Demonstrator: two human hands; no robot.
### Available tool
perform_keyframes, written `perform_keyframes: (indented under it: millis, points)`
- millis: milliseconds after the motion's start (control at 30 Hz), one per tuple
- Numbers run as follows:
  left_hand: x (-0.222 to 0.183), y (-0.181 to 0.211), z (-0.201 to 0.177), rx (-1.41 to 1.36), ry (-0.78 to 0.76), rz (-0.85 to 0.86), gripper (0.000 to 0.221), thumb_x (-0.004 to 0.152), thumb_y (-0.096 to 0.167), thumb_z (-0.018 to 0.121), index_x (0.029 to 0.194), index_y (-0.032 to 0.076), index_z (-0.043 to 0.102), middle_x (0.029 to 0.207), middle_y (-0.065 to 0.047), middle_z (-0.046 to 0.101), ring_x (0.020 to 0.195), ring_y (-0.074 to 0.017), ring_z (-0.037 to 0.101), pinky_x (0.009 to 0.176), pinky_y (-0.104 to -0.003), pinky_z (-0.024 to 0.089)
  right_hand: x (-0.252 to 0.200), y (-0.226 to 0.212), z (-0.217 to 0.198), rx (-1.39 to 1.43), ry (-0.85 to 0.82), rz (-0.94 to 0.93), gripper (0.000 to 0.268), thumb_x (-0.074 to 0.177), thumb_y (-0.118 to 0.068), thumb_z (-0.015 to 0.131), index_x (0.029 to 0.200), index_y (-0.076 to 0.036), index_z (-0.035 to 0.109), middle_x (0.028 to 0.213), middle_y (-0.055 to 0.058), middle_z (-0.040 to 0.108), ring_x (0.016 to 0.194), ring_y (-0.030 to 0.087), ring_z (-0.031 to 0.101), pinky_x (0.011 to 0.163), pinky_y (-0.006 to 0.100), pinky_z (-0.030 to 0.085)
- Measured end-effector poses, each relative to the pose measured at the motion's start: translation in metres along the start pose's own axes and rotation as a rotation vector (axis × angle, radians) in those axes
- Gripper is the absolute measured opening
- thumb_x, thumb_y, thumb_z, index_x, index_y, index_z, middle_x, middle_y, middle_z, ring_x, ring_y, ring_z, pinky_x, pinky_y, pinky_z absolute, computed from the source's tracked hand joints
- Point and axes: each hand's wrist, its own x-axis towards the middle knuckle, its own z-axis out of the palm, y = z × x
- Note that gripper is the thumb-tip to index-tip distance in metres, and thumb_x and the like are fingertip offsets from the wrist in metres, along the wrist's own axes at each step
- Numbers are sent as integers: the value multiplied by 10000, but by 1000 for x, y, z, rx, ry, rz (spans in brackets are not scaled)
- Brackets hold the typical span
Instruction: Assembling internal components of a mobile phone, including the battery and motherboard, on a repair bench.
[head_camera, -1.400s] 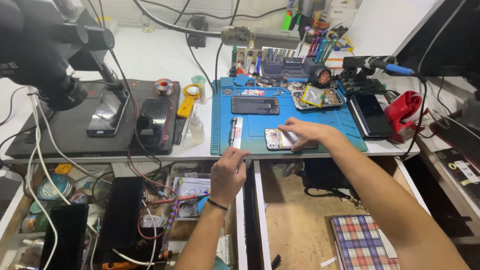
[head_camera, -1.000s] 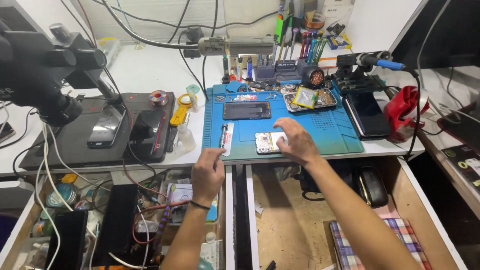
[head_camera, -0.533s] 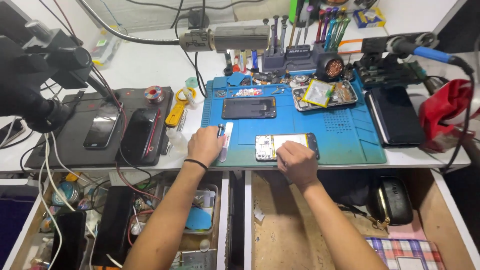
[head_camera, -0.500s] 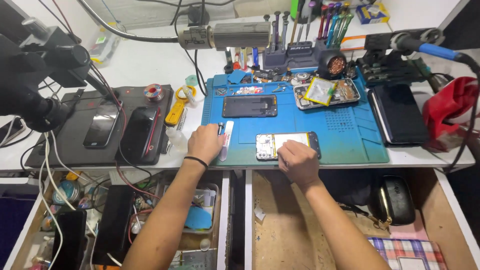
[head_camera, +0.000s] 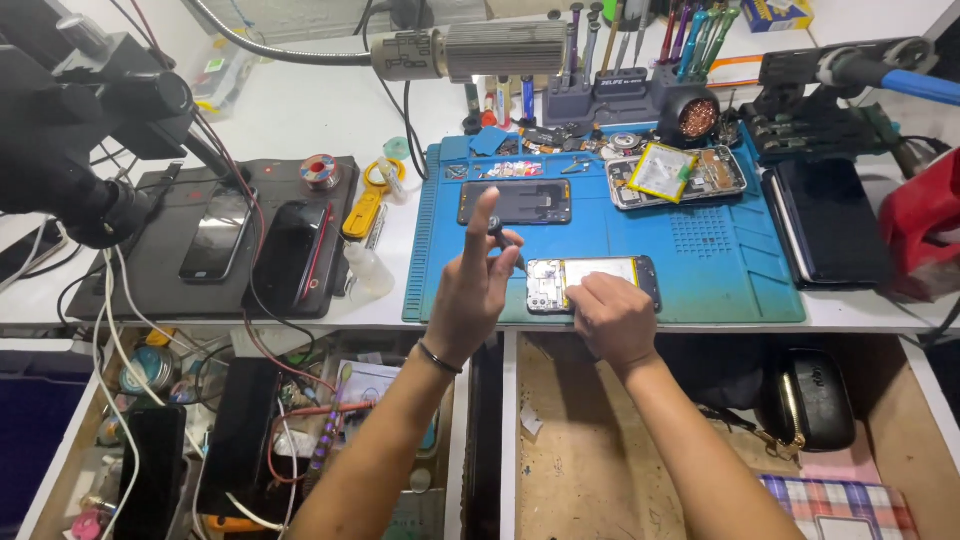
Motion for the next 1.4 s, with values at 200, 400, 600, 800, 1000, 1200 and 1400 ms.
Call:
perform_keyframes:
  millis: [200,400,600,800,1000,1200,1400]
  points:
    - [-37,-30,18,180,-45,42,488,1017,7,530,1488,77,426,1038,-182,712,853,-372,738,709,-480,622,-1,0,0,-2,-32,13,176,865,-31,735,760,-159,675,638,-2,552,625,202,648,611,274,559]
    - [-33,-35,25,211,-60,82,516,1006,5,562,1481,138,411,988,-140,720,681,-305,744,563,-378,621,-3,0,5,-31,-29,5,193,864,-34,710,742,-175,663,635,-3,531,613,200,629,600,274,551]
    - [-29,-35,26,205,-99,64,512,1012,9,541,1482,148,393,951,-132,699,620,-278,724,520,-351,603,-6,1,7,-28,-27,12,188,854,-28,687,737,-170,645,645,0,521,623,215,629,600,292,550]
    - [-20,-24,24,262,-208,61,465,998,-8,562,1418,152,442,894,-111,704,543,-248,697,492,-324,565,-3,-1,4,-33,-69,50,191,851,-27,728,745,-172,659,629,2,542,616,205,635,609,274,555]
    - [-13,-39,27,395,-184,-21,231,1017,83,575,1236,97,505,753,-50,673,488,-179,641,430,-283,479,1,-6,-2,-36,-84,99,190,863,-43,759,763,-181,677,631,0,571,616,180,646,607,258,559]
    - [-8,-11,22,82,-473,-44,241,937,-109,516,1086,79,494,940,-142,679,981,-350,727,891,-439,584,2,-8,-4,20,-103,178,193,871,-42,677,761,-199,653,632,-12,553,610,196,638,585,279,546]
    - [8,-5,13,422,-443,-52,159,989,154,620,972,156,462,642,-84,633,666,-357,712,635,-457,557,19,-9,-6,82,-115,352,245,894,-90,548,704,-224,625,613,7,556,633,278,666,578,388,569]
